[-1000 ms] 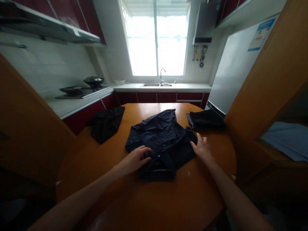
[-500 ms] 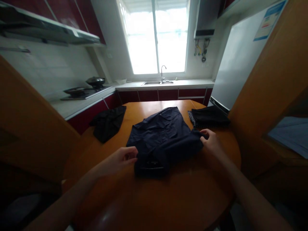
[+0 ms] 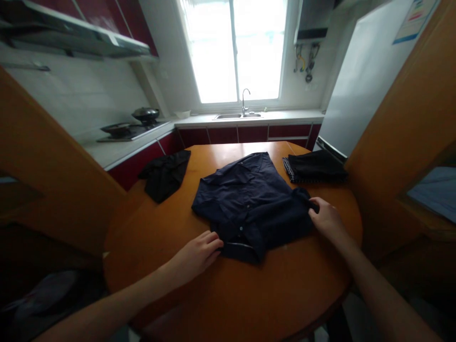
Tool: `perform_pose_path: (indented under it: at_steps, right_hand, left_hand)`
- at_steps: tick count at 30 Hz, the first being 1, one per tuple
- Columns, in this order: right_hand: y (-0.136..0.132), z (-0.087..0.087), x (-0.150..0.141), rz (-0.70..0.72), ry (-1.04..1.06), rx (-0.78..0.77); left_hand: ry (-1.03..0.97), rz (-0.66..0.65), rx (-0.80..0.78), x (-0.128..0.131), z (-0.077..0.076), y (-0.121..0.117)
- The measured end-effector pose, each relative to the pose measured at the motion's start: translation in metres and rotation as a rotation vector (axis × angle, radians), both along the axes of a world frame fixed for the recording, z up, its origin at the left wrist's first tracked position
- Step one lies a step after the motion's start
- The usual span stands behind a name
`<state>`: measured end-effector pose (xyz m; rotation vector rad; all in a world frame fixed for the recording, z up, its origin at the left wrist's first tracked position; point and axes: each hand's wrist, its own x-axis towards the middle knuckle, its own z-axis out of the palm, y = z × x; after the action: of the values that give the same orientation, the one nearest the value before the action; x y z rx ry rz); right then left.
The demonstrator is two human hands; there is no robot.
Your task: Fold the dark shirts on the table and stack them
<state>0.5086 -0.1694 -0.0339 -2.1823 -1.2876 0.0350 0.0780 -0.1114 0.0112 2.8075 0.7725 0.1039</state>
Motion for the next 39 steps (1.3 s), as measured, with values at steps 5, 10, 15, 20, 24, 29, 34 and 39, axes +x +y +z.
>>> perform_pose_path:
  at_steps: [5, 10, 15, 20, 24, 29, 34, 39]
  right_hand:
    - [-0.001, 0.006, -0.004, 0.025, -0.026, 0.043]
    - [-0.003, 0.016, -0.003, -0.005, -0.116, -0.004]
    - [-0.011, 0.011, -0.011, -0.046, -0.357, -0.165]
    - [-0.008, 0.012, -0.038, 0.154, -0.381, -0.004]
    - [0.001, 0.005, -0.055, 0.405, -0.362, 0.01]
    - [0.002, -0.015, -0.055, 0.481, -0.356, -0.101]
    - [-0.003, -0.024, -0.054, 0.481, -0.356, -0.121]
    - [-0.004, -0.026, -0.055, 0.468, -0.404, -0.135]
  left_hand:
    - [0.008, -0.009, -0.071, 0.001, -0.004, -0.004]
    - [-0.132, -0.037, -0.407, 0.004, 0.001, -0.029]
    - [-0.23, -0.167, -0.546, 0.014, 0.024, -0.014]
    - [-0.289, -0.014, -0.129, 0.007, 0.015, 0.071]
    - [-0.137, -0.06, -0.206, 0.004, -0.001, 0.112]
    - [-0.057, -0.159, -0.325, 0.008, 0.013, 0.12]
    - [-0.169, -0.137, -0.215, -0.033, 0.055, 0.119]
    - [-0.316, 0.116, -0.209, -0.118, 0.073, 0.113]
